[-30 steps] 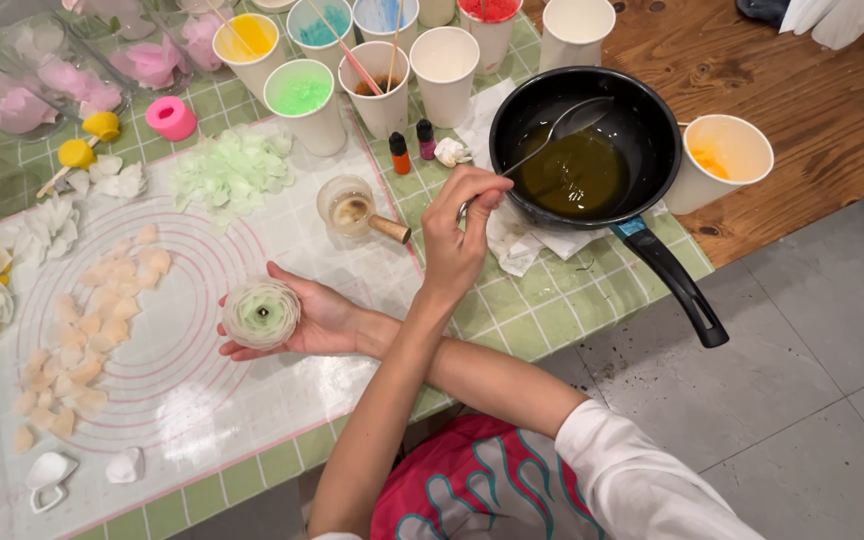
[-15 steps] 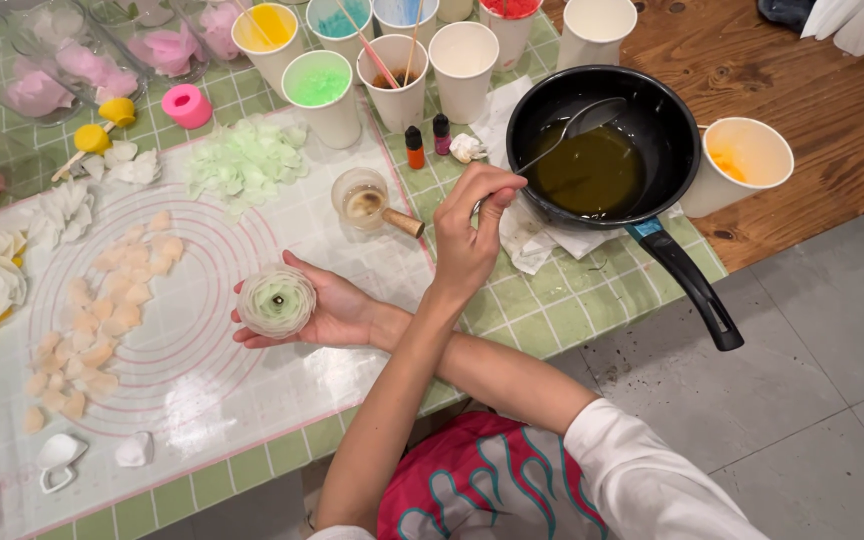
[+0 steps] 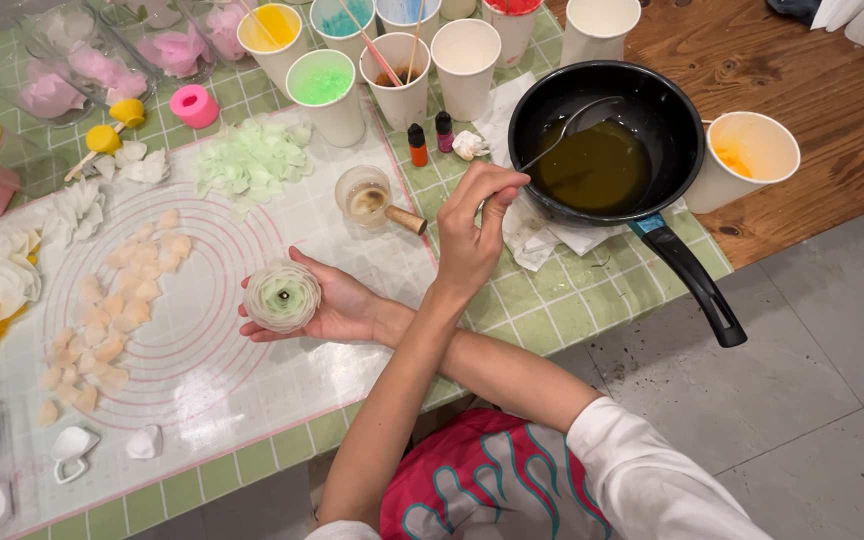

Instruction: Assembling a flower-shaped candle by layering wax petals and adjusting the wick.

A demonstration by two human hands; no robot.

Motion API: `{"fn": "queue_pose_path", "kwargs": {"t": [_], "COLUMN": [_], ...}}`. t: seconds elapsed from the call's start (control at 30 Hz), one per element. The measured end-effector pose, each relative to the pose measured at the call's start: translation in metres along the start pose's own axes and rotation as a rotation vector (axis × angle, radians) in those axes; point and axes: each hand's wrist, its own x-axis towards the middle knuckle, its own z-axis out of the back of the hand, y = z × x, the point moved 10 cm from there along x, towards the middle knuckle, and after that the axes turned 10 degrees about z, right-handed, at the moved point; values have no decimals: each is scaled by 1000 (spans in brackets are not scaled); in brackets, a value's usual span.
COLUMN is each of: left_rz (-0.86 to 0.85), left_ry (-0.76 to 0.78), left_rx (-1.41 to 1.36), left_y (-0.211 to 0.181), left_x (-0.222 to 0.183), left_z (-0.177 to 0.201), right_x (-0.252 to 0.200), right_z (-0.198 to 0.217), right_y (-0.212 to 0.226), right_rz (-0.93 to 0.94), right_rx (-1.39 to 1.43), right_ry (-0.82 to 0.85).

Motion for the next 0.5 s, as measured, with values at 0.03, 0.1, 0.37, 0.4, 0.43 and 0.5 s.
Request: {"fn": "queue_pose_path", "kwargs": {"t": [0.03, 0.1, 0.37, 0.4, 0.43, 0.5], "left_rz": [0, -19, -162, -161, -163, -179], "left_ry": [0, 21, 27, 34, 31, 43], "left_rx": [1, 27, 251, 254, 258, 258], "left_y": [-3, -12, -17, -18, -20, -23], "left_x": [0, 0, -7, -7, -7, -8], "left_z": [0, -1, -10, -10, -10, -11], "right_x": [0, 1, 0, 0, 0, -1], "right_z": [0, 3, 0, 0, -2, -7], "right_y": [0, 0, 2, 3, 3, 4], "right_rz": [-1, 1, 7, 16, 11, 12], "right_rx": [0, -20, -35, -50, -51, -74], "right_ry": [1, -24, -45, -62, -59, -32]}}
